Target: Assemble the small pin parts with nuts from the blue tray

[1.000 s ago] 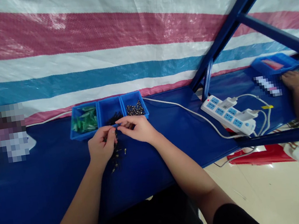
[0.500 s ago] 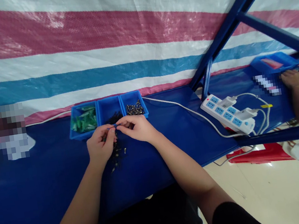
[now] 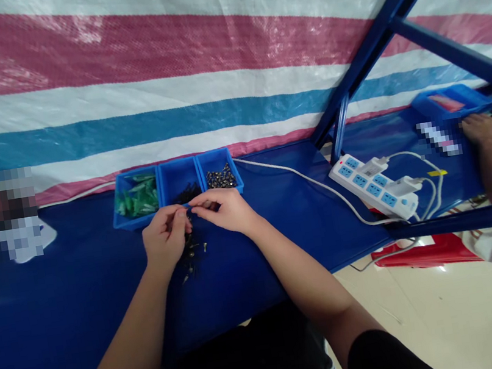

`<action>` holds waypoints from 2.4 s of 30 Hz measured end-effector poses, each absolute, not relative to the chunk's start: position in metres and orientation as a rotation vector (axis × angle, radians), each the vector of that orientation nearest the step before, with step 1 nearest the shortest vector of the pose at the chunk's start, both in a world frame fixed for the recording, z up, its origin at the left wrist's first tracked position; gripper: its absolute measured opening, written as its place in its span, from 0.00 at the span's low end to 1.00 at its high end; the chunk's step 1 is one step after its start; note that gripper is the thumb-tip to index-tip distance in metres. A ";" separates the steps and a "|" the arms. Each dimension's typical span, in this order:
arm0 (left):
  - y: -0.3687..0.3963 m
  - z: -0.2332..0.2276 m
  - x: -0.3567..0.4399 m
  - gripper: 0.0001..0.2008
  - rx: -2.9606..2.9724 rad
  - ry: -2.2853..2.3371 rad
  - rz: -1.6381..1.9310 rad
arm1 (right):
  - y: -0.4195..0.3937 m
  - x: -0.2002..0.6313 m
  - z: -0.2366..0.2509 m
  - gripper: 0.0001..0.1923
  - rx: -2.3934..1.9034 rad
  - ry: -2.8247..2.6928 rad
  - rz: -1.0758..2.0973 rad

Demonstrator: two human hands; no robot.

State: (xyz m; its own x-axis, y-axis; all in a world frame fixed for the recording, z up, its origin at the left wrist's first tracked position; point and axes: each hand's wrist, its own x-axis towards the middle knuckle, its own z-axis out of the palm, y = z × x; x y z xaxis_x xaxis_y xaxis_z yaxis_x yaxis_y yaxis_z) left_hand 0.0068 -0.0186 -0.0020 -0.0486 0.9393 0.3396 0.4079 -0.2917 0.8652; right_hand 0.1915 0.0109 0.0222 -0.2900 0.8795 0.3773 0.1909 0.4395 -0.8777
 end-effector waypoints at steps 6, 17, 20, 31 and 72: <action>-0.018 -0.005 0.006 0.13 1.701 1.469 1.333 | 0.013 0.194 0.025 0.07 -0.911 -1.750 0.869; -0.016 -0.012 0.005 0.09 1.696 1.383 1.400 | 0.010 0.192 0.022 0.08 -0.892 -1.775 0.893; -0.016 -0.012 0.006 0.09 1.680 1.361 1.394 | 0.012 0.192 0.023 0.07 -0.879 -1.786 0.846; -0.016 -0.008 0.006 0.08 1.698 1.419 1.356 | 0.012 0.192 0.025 0.06 -0.897 -1.810 0.783; -0.017 -0.007 0.007 0.15 1.742 1.540 1.232 | 0.020 0.203 0.026 0.09 -1.072 -1.657 0.628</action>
State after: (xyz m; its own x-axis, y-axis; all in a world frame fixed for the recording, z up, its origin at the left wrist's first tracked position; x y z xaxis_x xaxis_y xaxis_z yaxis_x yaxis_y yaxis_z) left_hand 0.0066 -0.0171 -0.0069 -0.0517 0.9541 0.2949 0.4968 -0.2316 0.8364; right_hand 0.2033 0.0199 0.0264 -0.0837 0.8789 0.4696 0.3466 0.4675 -0.8132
